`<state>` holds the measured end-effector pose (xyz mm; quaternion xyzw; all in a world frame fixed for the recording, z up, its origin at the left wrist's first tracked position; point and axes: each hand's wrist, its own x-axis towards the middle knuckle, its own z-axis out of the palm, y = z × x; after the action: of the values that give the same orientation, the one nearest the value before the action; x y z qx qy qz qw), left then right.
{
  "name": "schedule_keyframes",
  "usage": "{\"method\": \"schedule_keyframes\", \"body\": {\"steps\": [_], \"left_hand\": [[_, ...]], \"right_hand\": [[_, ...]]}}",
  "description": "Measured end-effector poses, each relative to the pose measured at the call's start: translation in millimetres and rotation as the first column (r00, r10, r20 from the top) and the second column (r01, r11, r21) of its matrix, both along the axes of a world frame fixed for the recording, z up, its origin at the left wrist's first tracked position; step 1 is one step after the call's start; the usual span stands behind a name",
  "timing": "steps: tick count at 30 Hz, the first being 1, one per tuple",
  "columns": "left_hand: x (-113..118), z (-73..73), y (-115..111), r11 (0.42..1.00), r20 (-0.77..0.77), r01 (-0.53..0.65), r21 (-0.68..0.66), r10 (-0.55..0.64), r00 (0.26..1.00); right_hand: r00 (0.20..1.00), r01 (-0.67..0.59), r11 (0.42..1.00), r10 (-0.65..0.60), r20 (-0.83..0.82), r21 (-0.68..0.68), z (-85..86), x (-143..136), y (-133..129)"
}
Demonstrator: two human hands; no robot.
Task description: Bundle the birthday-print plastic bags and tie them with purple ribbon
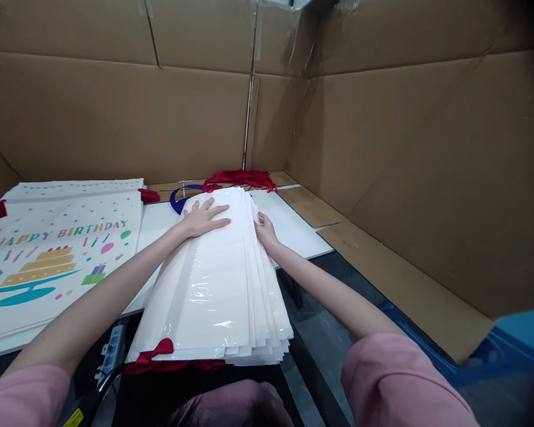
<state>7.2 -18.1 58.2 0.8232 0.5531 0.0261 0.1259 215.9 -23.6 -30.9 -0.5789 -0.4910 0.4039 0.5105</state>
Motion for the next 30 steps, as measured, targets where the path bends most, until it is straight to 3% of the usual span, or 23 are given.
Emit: {"method": "schedule_keyframes", "body": {"steps": [4, 9, 11, 14, 17, 20, 22, 27, 30], "left_hand": [[-0.5, -1.3, 0.8, 1.0, -0.013, 0.006, -0.003, -0.006, 1.0], [-0.7, -1.7, -0.1, 1.0, 0.013, -0.003, -0.009, 0.003, 1.0], [-0.5, -1.7, -0.6, 1.0, 0.041, -0.02, -0.023, 0.021, 0.999], [0.5, -1.3, -1.0, 0.998, 0.065, -0.036, -0.05, 0.039, 0.997], [1.6, -0.7, -0.9, 0.997, 0.059, -0.041, -0.058, 0.044, 0.997], [1.9, 0.2, -1.7, 0.998, 0.05, -0.031, -0.048, 0.033, 0.998], [2.0, 1.3, -3.3, 1.0, 0.047, -0.013, -0.026, 0.014, 0.999], [6.8, 3.1, -8.9, 0.998, 0.034, 0.055, 0.011, -0.055, 0.998], [13.4, 2.6, -12.6, 0.997, 0.028, 0.073, 0.016, -0.073, 0.997]], "right_hand": [[0.998, 0.04, 0.989, -0.046, -0.039, -0.143, 8.2, 17.8, -29.8], [0.994, 0.091, 0.945, -0.105, -0.029, -0.314, 2.2, 59.4, -113.8], [0.998, 0.031, 0.903, -0.054, -0.042, -0.429, -4.9, 68.6, -144.3], [0.986, -0.165, 0.794, 0.111, -0.128, -0.584, -16.6, 66.3, -171.8], [0.905, -0.408, 0.729, 0.242, -0.351, -0.55, -22.9, 52.7, -179.3], [0.731, -0.62, 0.683, 0.322, -0.602, -0.387, -17.4, 42.8, -176.4], [0.693, -0.646, 0.671, 0.315, -0.648, -0.364, -7.3, 40.5, -172.2], [0.754, -0.568, 0.697, 0.229, -0.616, -0.437, 27.4, 33.7, -159.6], [0.757, -0.578, 0.677, 0.238, -0.608, -0.455, 46.9, 25.4, -153.4]]}}
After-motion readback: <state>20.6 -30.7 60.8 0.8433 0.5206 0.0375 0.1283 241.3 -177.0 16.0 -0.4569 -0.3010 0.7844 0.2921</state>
